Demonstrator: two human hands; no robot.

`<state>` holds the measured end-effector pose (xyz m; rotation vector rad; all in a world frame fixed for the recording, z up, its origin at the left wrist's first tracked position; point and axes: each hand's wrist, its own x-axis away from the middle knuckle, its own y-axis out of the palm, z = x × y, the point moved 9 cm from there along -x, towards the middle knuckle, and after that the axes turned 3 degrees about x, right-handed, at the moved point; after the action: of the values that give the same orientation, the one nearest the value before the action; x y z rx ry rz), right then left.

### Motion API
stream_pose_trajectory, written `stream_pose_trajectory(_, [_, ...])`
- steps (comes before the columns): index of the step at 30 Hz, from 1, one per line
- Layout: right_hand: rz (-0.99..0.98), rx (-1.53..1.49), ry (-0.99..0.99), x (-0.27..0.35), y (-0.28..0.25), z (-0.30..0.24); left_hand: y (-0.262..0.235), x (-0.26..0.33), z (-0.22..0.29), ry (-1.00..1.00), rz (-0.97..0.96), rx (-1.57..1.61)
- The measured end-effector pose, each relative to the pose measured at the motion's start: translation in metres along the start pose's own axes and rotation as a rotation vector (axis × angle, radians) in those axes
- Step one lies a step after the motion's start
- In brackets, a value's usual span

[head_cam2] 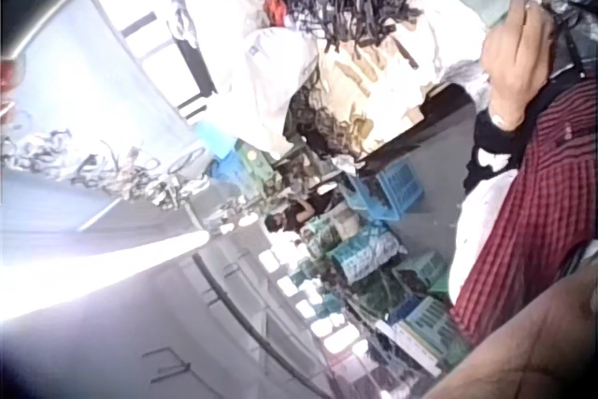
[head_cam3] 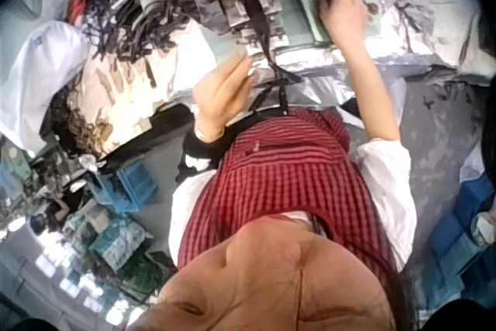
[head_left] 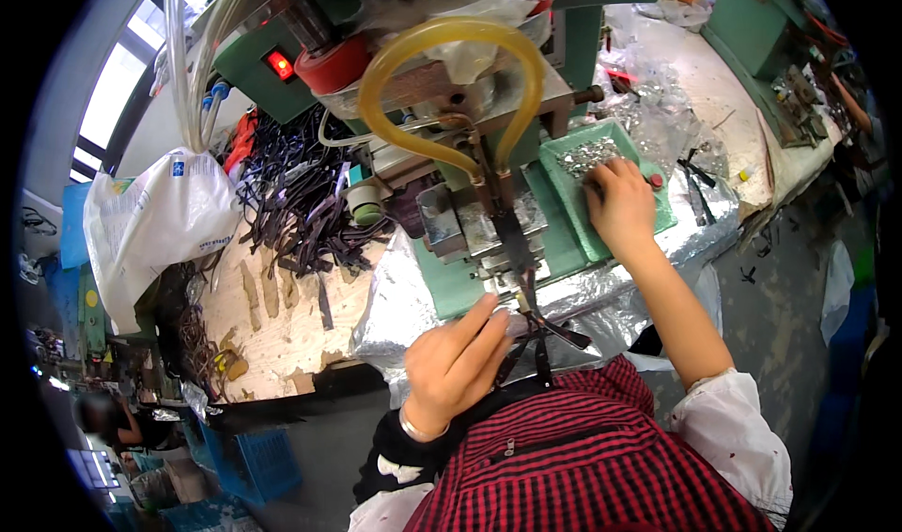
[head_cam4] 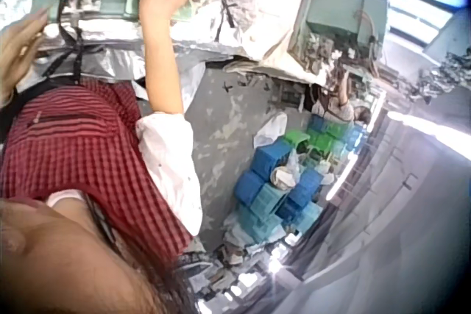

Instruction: The person repeatedly picks up small metallic components and dark strap-like pieces, places them into a green machine, and operates a lever to process them. The person continues this cycle, handling the components one at a time and sorting them on the workbench.

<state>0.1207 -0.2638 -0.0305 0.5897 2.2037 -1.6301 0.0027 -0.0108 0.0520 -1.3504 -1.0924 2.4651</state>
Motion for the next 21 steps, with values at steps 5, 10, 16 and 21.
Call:
stream_pose_trajectory(5, [0.054,-0.173,-0.007,0.024,-0.025,0.013,-0.102,0.064,-0.076,-0.377,0.373,-0.26])
stream_pose_trajectory(10, [-0.011,-0.227,0.041,0.019,-0.034,0.026,-0.157,0.067,-0.169,-0.67,0.254,-0.411])
stream_pose_trajectory(16, [-0.005,-0.024,-0.004,0.015,-0.012,0.007,-0.119,0.19,-0.32,-1.098,0.024,-0.651])
stream_pose_trajectory(21, [0.096,-0.112,-0.05,0.018,-0.028,0.005,-0.102,0.18,-0.334,-1.167,-0.038,-0.431])
